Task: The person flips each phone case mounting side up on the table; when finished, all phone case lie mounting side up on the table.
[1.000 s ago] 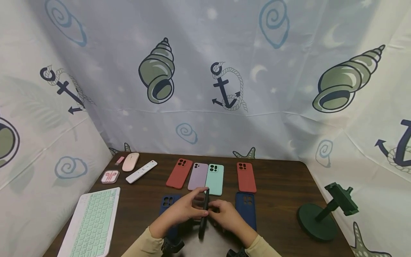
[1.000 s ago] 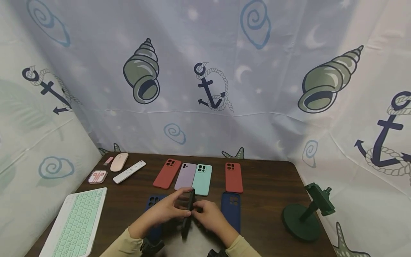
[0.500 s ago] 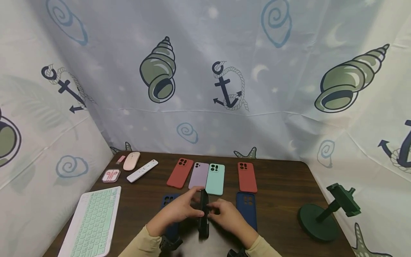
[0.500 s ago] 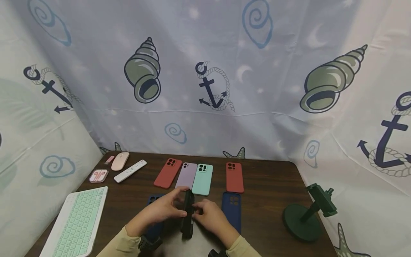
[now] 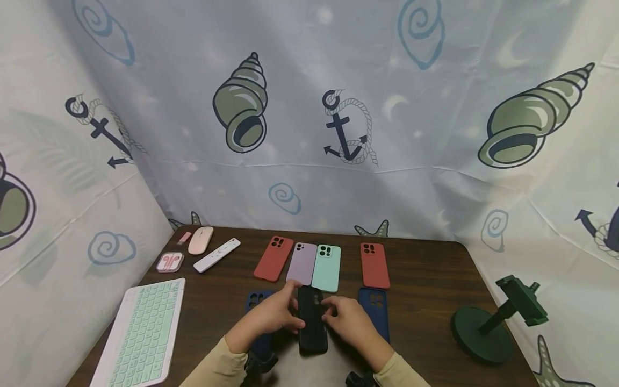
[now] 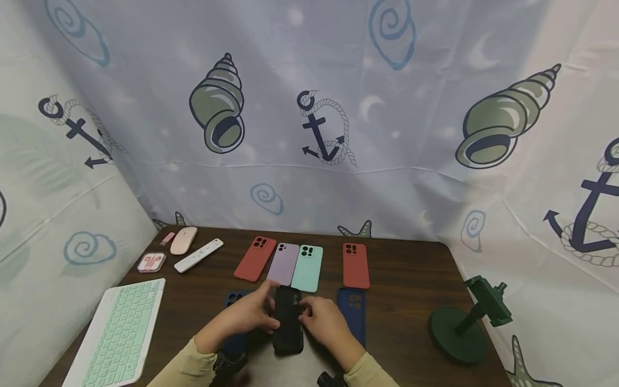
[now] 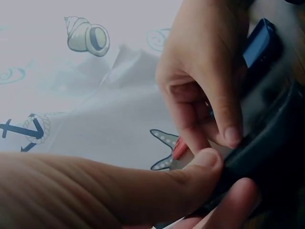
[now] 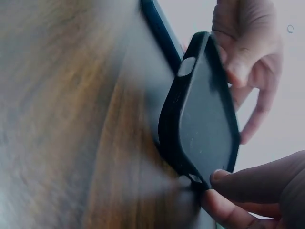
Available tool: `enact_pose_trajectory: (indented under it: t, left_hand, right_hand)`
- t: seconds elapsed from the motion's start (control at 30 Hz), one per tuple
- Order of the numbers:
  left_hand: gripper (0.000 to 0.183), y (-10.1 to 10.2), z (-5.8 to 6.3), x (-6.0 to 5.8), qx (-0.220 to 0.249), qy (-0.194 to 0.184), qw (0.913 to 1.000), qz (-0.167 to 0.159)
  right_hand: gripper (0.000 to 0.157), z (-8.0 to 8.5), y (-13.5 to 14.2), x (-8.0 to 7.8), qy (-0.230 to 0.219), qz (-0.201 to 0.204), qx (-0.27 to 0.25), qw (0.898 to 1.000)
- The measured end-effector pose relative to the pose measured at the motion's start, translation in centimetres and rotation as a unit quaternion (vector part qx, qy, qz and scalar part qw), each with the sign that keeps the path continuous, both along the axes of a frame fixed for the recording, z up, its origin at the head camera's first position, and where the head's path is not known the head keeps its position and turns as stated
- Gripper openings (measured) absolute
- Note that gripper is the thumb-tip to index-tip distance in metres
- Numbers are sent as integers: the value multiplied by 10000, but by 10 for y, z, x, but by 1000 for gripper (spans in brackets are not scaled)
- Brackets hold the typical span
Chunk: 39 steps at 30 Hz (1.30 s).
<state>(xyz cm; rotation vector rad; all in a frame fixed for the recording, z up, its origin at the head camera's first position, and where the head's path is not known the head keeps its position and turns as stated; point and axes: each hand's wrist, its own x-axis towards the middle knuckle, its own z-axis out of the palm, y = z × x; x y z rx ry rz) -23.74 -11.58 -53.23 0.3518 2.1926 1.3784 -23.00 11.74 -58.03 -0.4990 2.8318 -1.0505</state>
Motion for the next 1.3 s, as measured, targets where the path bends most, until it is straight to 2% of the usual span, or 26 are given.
enact_pose_trajectory:
  t: [0.13, 0.2, 0.37, 0.47, 0.7, 0.87, 1.03, 1.17, 1.3]
  left_hand:
    - [98, 1, -12, -4, -353, 192, 9992, -27]
    - [99, 2, -17, -6, -682, 457, 9966, -72]
    - [99, 8, -31, -8, -1478, 1201, 9815, -217]
    - [98, 11, -35, -7, -1621, 1337, 9773, -267]
    - [98, 12, -32, -6, -1709, 1280, 9767, -200]
    - [98, 12, -33, -4, -1725, 1247, 9760, -462]
    - [98, 9, -33, -4, -1464, 1192, 9800, -622]
    - [87, 2, -29, -6, -1204, 1182, 9833, -682]
    - [63, -3, -18, -6, -1003, 1551, 9804, -686]
  right_hand:
    - [30, 3, 3, -1, -62, -130, 109, 9998]
    - [30, 6, 5, -1, -63, -229, 173, 9996]
    - [29, 11, 7, 0, -103, -430, 257, 9987]
    - [28, 13, 8, -1, -104, -493, 313, 9982]
    - [28, 12, 8, -2, -60, -498, 333, 9982]
    - [33, 10, 11, 1, -210, -297, 469, 9982]
    - [38, 9, 14, 1, -50, -137, 718, 9973]
    - [43, 13, 11, 0, 69, -143, 740, 9971]
    - [51, 20, 6, 2, 221, -423, 523, 9975]
